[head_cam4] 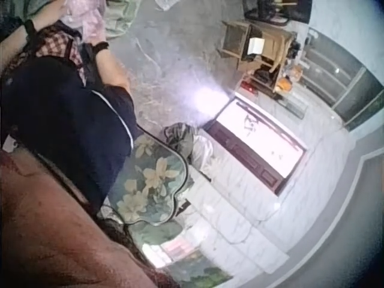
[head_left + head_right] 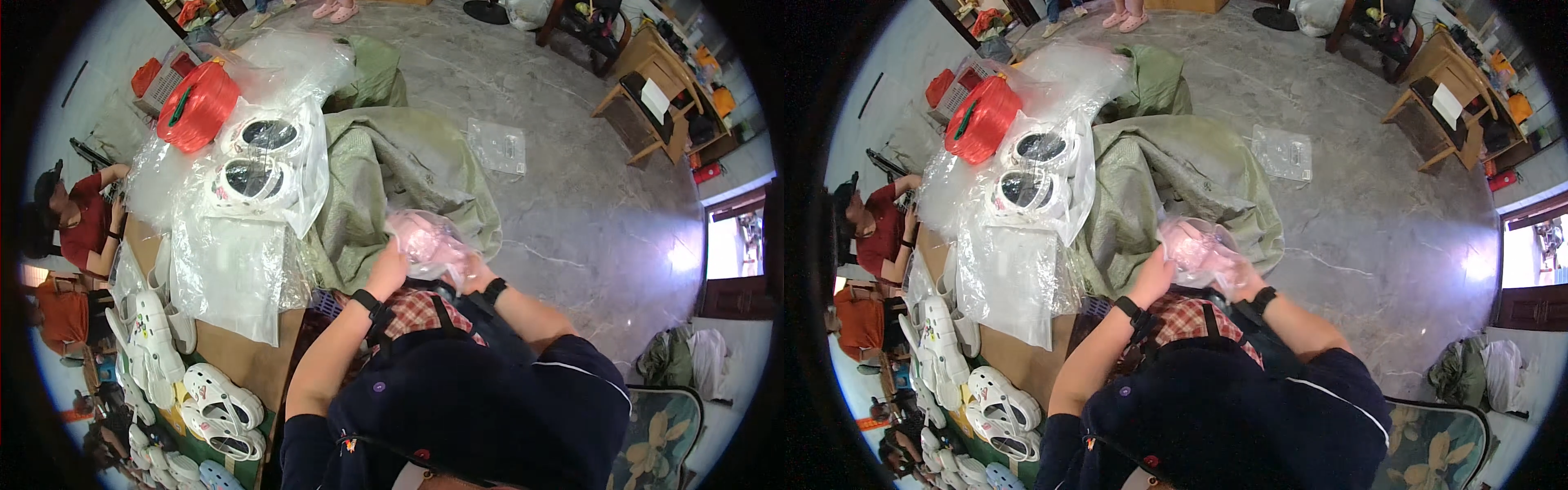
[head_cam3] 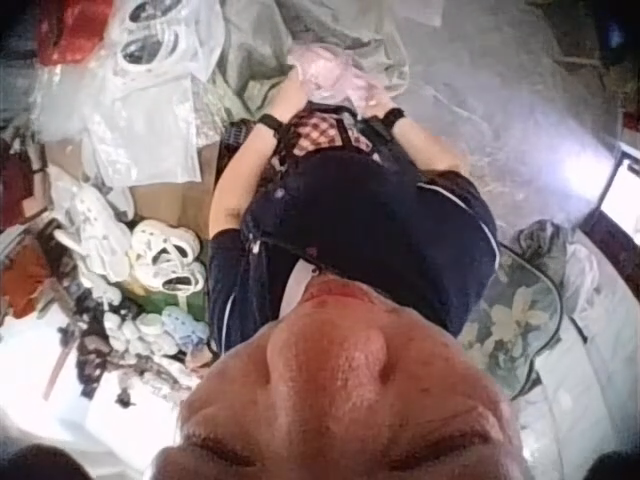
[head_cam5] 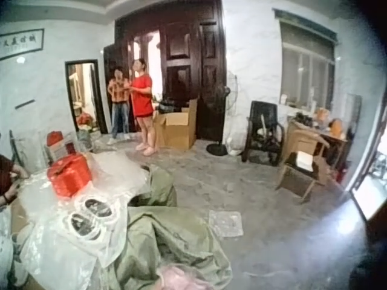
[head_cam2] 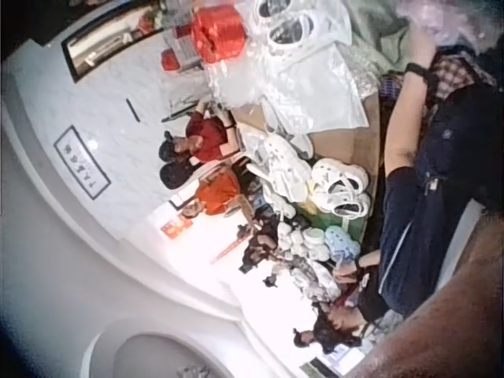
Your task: Packing pairs of clogs into plastic bags and placing them into a larger transport sack.
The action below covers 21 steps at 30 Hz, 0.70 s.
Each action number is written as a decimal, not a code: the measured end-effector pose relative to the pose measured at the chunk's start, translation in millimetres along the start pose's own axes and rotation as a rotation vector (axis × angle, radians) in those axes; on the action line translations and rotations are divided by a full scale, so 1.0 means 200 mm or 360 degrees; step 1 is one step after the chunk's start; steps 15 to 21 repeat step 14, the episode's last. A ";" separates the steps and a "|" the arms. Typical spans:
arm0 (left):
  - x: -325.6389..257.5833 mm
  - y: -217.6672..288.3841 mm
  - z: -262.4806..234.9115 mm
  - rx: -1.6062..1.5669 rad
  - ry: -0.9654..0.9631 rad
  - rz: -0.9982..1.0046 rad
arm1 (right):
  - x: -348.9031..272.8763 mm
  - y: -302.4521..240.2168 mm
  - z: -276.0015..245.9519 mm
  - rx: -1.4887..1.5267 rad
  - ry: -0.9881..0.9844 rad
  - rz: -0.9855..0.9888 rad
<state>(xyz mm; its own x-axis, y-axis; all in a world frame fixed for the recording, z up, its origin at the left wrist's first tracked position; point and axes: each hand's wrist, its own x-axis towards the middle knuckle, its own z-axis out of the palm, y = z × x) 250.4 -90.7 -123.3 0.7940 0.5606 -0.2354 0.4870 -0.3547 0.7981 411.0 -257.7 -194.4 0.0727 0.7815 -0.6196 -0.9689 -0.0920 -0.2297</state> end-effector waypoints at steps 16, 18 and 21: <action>-0.02 -0.02 -0.18 0.0723 0.0043 -0.0326 | 0.94 -0.35 0.11 -0.0331 -0.0558 -0.0984; -0.02 -0.02 -0.18 0.0723 0.0043 -0.0326 | 0.94 -0.35 0.11 -0.0331 -0.0558 -0.0984; -0.02 -0.02 -0.18 0.0723 0.0043 -0.0326 | 0.94 -0.35 0.11 -0.0331 -0.0558 -0.0984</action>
